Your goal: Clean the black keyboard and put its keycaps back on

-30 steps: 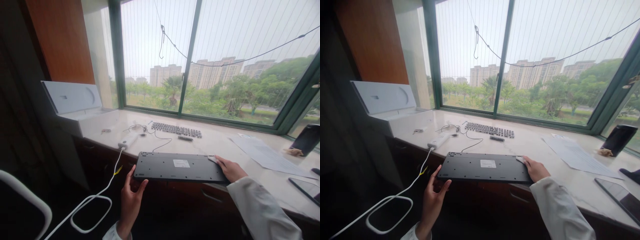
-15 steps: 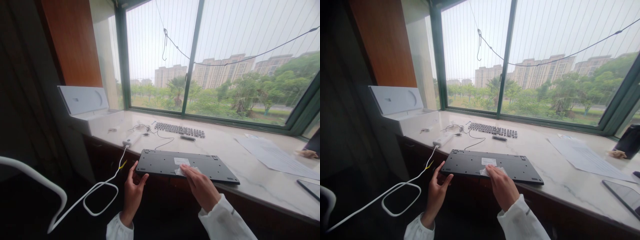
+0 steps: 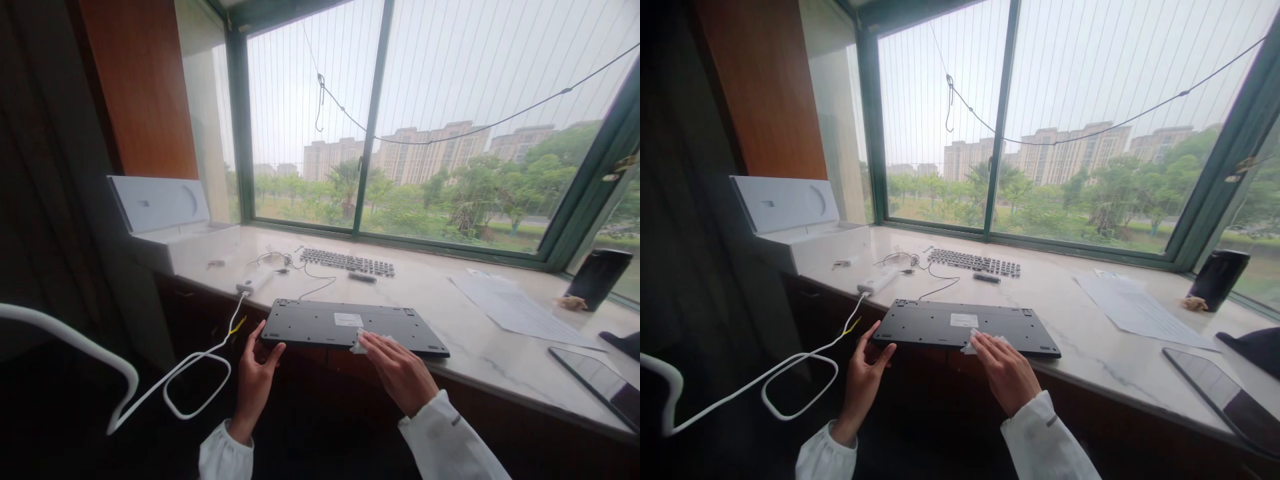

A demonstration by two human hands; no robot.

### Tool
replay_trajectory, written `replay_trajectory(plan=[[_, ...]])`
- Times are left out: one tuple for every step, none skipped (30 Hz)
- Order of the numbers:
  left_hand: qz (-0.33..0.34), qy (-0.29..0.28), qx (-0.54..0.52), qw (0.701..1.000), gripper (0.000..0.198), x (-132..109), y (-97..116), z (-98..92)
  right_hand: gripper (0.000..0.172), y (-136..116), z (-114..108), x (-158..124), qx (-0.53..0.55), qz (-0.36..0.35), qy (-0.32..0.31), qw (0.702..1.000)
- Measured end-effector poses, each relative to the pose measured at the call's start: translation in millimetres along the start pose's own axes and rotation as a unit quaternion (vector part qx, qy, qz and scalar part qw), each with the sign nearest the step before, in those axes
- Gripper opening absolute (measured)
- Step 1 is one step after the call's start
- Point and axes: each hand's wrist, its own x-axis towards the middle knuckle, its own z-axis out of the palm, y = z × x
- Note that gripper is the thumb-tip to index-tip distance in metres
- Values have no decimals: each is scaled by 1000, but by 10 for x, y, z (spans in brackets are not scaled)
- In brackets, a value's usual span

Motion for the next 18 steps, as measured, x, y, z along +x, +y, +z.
replay_trajectory(plan=[[-1, 1, -3, 1000, 75, -10, 3, 3, 43, -6, 5, 3, -11, 8, 1, 1000], [-3, 0, -5, 1000, 75, -23, 5, 5, 40, -16, 18, 12, -20, 16, 2, 1000], [-6, -1, -6, 1000, 75, -38, 6, 5, 38, -31, 41, 25, -29, 20, 4, 999], [-9, -2, -5, 1000, 75, -53, 7, 5, 37, -48, 71, 39, -36, 20, 6, 999], [-14, -3, -4, 1000, 75, -68, 7, 3, 37, -67, 107, 54, -43, 16, 10, 999], [-18, -5, -4, 1000, 76, -82, 7, 0, 38, -88, 147, 70, -50, 8, 13, 999], [-21, -5, -4, 1000, 76, -95, 7, -3, 40, -110, 187, 87, -58, -1, 14, 998], [-23, -3, -5, 1000, 76, -105, 6, -7, 42, -134, 225, 107, -65, -10, 16, 998], [-24, -2, -5, 1000, 76, -113, 5, -9, 44, -159, 260, 131, -72, -16, 16, 997], [-24, 0, -4, 1000, 76, -120, 4, -11, 46, -184, 290, 158, -78, -19, 16, 997], [-21, 1, 0, 1000, 76, -125, 2, -11, 46, -210, 316, 189, -83, -20, 15, 996], [-18, 3, 4, 1000, 75, -129, -1, -10, 46, -235, 338, 223, -87, -20, 14, 996], [-15, 4, 8, 1000, 74, -134, -4, -7, 46, -260, 359, 258, -91, -21, 12, 996], [-14, 5, 11, 1000, 73, -139, -6, -3, 45, -283, 378, 292, -94, -23, 8, 995], [-15, 5, 12, 1000, 73, -144, -6, 1, 44, -305, 397, 323, -97, -26, 1, 995], [-18, 5, 10, 1000, 74, -151, -3, 5, 44, -324, 414, 350, -100, -30, -7, 994], [-24, 5, 6, 1000, 75, -159, 7, 9, 43, -338, 428, 371, -104, -33, -13, 994], [-30, 6, 1, 1000, 76, -167, 25, 11, 42, -348, 437, 385, -108, -35, -18, 993]])
